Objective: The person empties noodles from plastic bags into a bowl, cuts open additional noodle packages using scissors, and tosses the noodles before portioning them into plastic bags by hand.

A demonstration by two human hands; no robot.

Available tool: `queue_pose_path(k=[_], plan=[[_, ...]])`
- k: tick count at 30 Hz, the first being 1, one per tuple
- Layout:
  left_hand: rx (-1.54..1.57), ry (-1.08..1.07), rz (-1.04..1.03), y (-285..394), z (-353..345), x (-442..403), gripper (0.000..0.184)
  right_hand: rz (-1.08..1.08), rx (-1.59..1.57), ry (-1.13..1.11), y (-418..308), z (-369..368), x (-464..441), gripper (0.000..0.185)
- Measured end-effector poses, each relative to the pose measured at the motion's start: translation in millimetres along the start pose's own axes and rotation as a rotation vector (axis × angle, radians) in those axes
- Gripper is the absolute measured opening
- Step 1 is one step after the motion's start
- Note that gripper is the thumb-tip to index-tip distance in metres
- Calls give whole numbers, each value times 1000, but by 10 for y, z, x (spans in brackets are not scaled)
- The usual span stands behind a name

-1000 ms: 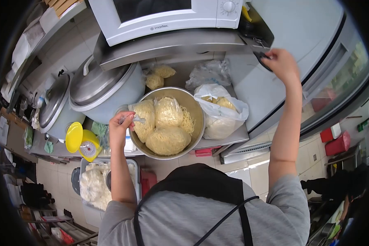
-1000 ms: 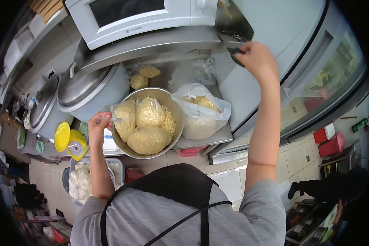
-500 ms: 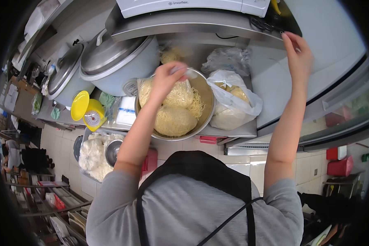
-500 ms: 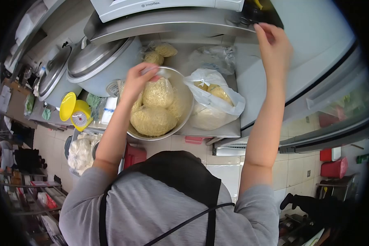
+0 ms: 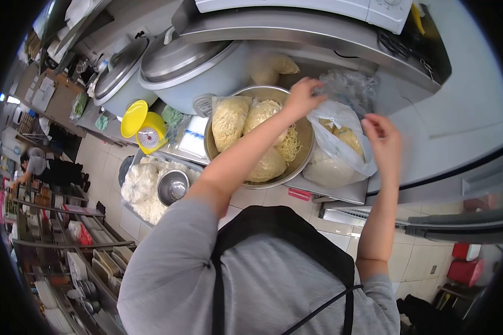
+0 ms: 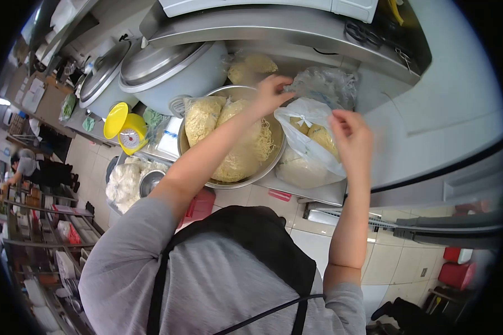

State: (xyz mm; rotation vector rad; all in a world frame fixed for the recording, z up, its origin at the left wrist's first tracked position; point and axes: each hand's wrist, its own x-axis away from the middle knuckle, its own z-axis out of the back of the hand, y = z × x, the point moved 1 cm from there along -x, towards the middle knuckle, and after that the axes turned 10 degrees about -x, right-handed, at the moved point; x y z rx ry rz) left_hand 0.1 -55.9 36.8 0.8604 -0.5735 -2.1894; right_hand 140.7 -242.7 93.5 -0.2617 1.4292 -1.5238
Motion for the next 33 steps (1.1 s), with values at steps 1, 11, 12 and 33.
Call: queue_pose_path(k=[1,11,12,33], plan=[[17,65,-33,-97,219,240,39,-7,-8,-101,84,-127,17,18],[-446,188,362,-1173,1230,1613,94,53,369,-662,418,-2046,62,50],[-498,197,263,-1220,1136,1591,103,63,473,-647,364,-2214,63,57],[-142,144,85,-1410,1320,1053,56,174,524,-426,332,-2279,561,39]])
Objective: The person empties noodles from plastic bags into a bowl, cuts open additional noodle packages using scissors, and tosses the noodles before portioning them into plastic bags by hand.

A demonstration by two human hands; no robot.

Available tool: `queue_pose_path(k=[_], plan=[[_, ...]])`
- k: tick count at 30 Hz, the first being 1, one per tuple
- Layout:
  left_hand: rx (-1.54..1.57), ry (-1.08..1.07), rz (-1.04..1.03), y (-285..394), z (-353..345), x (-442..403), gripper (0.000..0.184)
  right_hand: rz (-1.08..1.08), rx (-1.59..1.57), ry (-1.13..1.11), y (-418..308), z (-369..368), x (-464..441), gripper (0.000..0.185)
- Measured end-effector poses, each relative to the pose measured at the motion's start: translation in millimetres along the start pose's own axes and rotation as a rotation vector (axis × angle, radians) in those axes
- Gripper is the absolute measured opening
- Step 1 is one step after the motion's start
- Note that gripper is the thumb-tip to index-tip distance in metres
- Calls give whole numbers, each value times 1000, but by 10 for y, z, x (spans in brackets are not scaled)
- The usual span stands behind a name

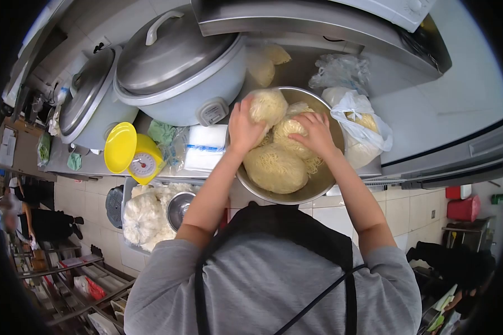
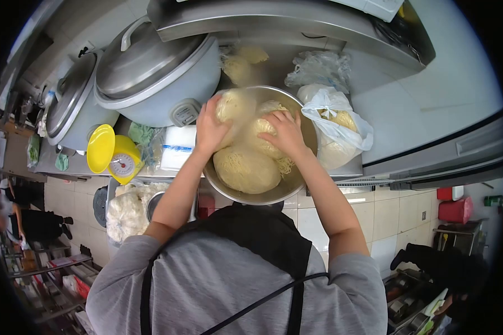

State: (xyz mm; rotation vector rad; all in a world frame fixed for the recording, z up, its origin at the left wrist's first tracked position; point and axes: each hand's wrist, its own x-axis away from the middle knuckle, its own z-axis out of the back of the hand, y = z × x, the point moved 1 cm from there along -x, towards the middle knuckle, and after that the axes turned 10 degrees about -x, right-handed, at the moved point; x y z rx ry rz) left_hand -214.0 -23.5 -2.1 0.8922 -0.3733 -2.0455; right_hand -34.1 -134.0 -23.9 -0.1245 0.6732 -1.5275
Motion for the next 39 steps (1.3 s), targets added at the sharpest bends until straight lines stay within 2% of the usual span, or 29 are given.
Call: queue_pose_path(k=[1,3,4,5,6,7,8,9,10,11,13,15,16,17,19,20,21,23,24,25,27,28,29,31,33,34,35,37,39], plan=[[4,0,-1,99,78,-80,56,-2,4,0,63,2,-16,39],[-40,-13,-207,311,271,-249,49,-11,-260,157,238,13,-171,38],[-72,22,-315,447,368,-307,43,0,-264,157,265,47,-288,38],[-81,29,-312,524,419,-372,43,-134,-540,165,291,96,-414,37],[-138,8,-425,596,444,-445,36,-270,-814,168,316,145,-526,37],[-196,-15,-536,635,449,-498,29,-261,-818,162,273,229,-628,37],[-205,-11,-531,620,425,-532,29,-376,-931,40,194,301,-719,37],[-263,-120,-615,581,360,-546,26,-491,-1038,-88,149,321,-809,37],[-322,-226,-697,535,290,-534,23,-468,-931,-123,209,216,-922,39],[-332,-220,-689,447,200,-425,23,-456,-934,-132,223,117,-1022,39],[-360,-294,-634,278,55,-82,21,-183,-590,-275,113,-66,-1231,39],[-297,-268,-568,268,196,154,27,-55,-385,-503,-254,-131,-1360,44],[-221,-242,-510,267,283,281,35,-61,-372,-576,-242,-342,-1401,51],[-229,-240,-499,312,396,397,35,-50,-375,-585,-225,-535,-1460,51],[-302,8,-233,399,671,587,60,-179,-286,-877,-181,-868,-1557,61],[-405,-81,-100,241,644,722,78,-287,-486,-947,-201,-895,-1514,67],[-413,-74,-95,125,578,777,78,-275,-487,-950,-191,-889,-1495,67],[-278,-154,95,7,499,873,72,-312,-605,-955,-393,-568,-1374,65],[-279,-155,104,5,497,856,72,-353,-613,-974,-517,-401,-1336,59],[-229,-126,107,0,494,766,70,-352,-613,-981,-490,-425,-1312,59],[-180,-94,103,81,553,519,67,-438,-897,-988,-334,-501,-1315,51],[-181,-5,58,239,667,370,63,-575,-1042,-923,-210,-567,-1324,42],[-181,81,14,374,745,228,60,-578,-1045,-922,-70,-594,-1359,42],[-262,48,-64,557,737,-42,57,-508,-1241,-913,209,-584,-1459,34],[-337,17,-144,576,475,-229,54,-482,-996,-746,382,-370,-1647,31],[-437,-128,-80,434,170,-264,50,-472,-1029,-643,313,-176,-1598,32],[-537,-273,-19,271,-74,-280,46,-475,-1032,-635,259,-49,-1575,32],[-456,-275,-96,-100,-334,-278,44,-354,-785,-626,159,127,-1535,35],[-374,-277,-169,-248,-254,-283,42,-165,-693,-592,64,51,-1455,47]])
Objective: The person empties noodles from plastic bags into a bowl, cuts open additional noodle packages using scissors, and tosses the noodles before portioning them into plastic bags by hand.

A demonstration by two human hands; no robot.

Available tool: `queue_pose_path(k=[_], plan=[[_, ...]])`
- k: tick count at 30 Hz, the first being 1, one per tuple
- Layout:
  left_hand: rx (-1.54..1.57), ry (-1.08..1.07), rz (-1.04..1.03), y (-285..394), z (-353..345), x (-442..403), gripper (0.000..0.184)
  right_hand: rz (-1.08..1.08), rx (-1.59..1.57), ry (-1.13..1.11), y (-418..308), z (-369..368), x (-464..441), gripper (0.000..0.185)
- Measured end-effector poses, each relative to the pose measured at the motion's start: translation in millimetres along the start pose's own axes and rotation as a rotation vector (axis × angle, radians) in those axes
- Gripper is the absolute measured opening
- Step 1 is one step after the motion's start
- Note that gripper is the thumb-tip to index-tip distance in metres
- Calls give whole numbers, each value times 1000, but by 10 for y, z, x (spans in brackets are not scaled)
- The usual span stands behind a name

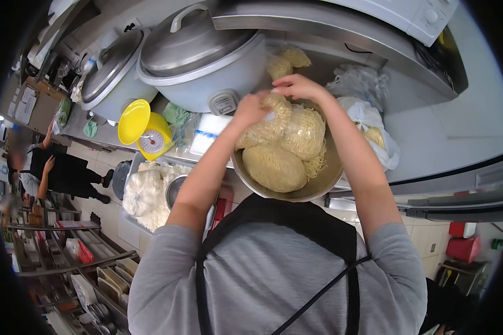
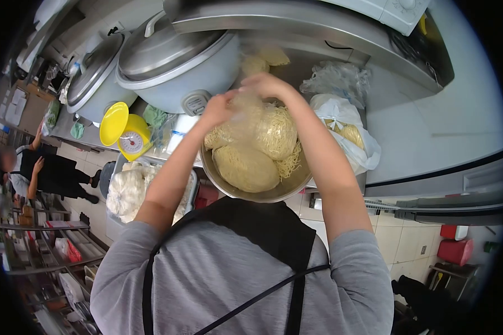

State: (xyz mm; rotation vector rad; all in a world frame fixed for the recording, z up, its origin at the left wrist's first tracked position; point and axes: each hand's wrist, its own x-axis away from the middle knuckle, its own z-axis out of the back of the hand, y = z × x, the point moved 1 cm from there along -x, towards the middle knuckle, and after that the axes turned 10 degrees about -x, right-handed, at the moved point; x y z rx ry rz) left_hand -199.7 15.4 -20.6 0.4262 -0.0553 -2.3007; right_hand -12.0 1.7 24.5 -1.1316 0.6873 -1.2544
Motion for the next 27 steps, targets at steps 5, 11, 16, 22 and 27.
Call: queue_pose_path(k=[5,11,16,22,27], plan=[[493,1,275,-421,354,457,48,232,383,276,185,-458,-256,34],[430,48,378,-410,314,978,54,281,285,285,4,-641,-218,12],[118,102,229,-301,334,981,67,286,231,67,-331,-787,176,11],[-30,110,179,244,320,806,65,330,204,75,-541,-572,750,10],[-158,48,180,379,151,659,48,107,174,155,-100,-286,973,9]])
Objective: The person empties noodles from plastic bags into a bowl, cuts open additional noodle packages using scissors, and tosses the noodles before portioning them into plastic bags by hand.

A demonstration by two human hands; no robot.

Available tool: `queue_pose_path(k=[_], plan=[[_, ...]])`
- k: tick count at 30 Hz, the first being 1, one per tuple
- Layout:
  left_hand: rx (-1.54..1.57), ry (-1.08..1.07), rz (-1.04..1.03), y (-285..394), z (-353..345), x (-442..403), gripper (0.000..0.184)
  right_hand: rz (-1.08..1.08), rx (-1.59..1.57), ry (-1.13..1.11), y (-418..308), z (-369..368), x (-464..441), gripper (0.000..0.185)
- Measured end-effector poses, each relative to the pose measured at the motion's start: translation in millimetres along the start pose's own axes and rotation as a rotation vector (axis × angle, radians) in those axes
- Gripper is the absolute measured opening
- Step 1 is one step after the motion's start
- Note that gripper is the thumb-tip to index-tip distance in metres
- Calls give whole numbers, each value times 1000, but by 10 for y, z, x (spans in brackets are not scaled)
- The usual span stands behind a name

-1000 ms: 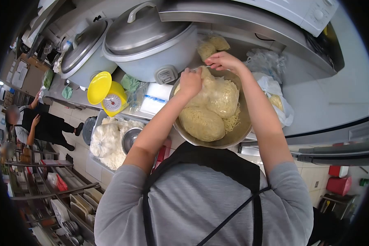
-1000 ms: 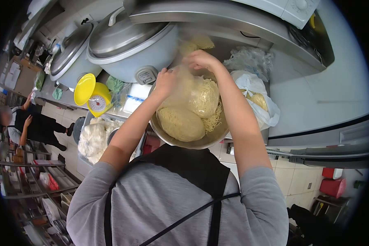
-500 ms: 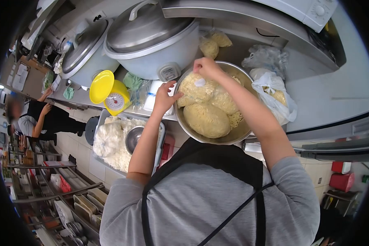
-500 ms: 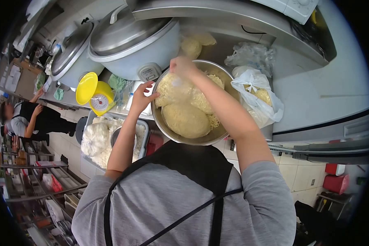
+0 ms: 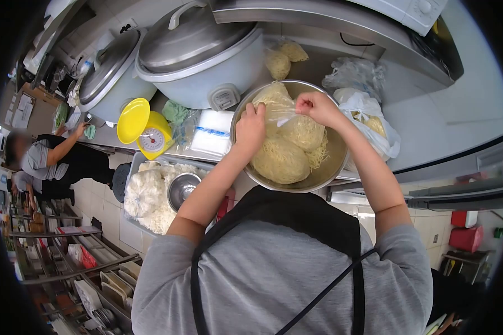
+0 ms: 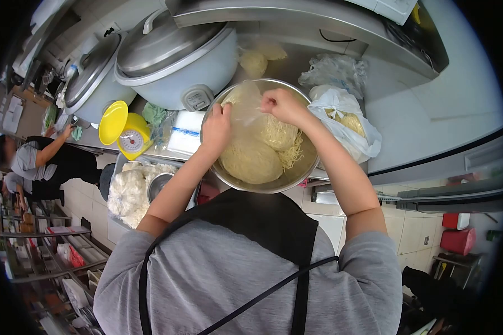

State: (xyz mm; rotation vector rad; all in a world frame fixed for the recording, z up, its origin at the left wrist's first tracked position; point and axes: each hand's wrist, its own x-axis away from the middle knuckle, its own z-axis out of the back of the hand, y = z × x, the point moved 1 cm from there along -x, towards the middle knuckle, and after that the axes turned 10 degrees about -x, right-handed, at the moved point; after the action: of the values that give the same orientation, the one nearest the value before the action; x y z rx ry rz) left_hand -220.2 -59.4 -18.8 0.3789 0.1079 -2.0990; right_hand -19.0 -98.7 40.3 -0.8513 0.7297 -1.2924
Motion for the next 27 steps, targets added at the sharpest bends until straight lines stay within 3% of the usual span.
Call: queue_pose_path(k=[3,7,10,11,13,15,18,21,23,25,27], plan=[[151,-44,-113,-91,182,31,46,16,71,34,374,-123,-1,8],[317,53,-232,-382,389,25,36,63,65,35,-210,-43,27,6],[428,33,-166,-410,532,-60,10,133,110,50,-652,7,96,6],[430,33,-169,-382,592,-99,10,184,72,73,-733,34,119,6],[751,-61,79,-348,674,-175,9,211,-68,112,-781,172,143,8],[914,-23,53,-300,667,-280,10,231,-212,151,-795,233,180,12],[1204,-91,78,3,943,-393,13,333,2,429,-730,208,247,33],[1379,-218,-99,285,920,-446,15,256,29,427,-483,-1,273,34],[1342,-219,-183,438,933,-434,17,222,33,471,-248,62,262,27],[1278,-153,-144,509,971,-393,21,264,16,646,-12,321,240,20],[1191,-121,-168,438,934,-364,22,308,256,932,168,760,199,20]])
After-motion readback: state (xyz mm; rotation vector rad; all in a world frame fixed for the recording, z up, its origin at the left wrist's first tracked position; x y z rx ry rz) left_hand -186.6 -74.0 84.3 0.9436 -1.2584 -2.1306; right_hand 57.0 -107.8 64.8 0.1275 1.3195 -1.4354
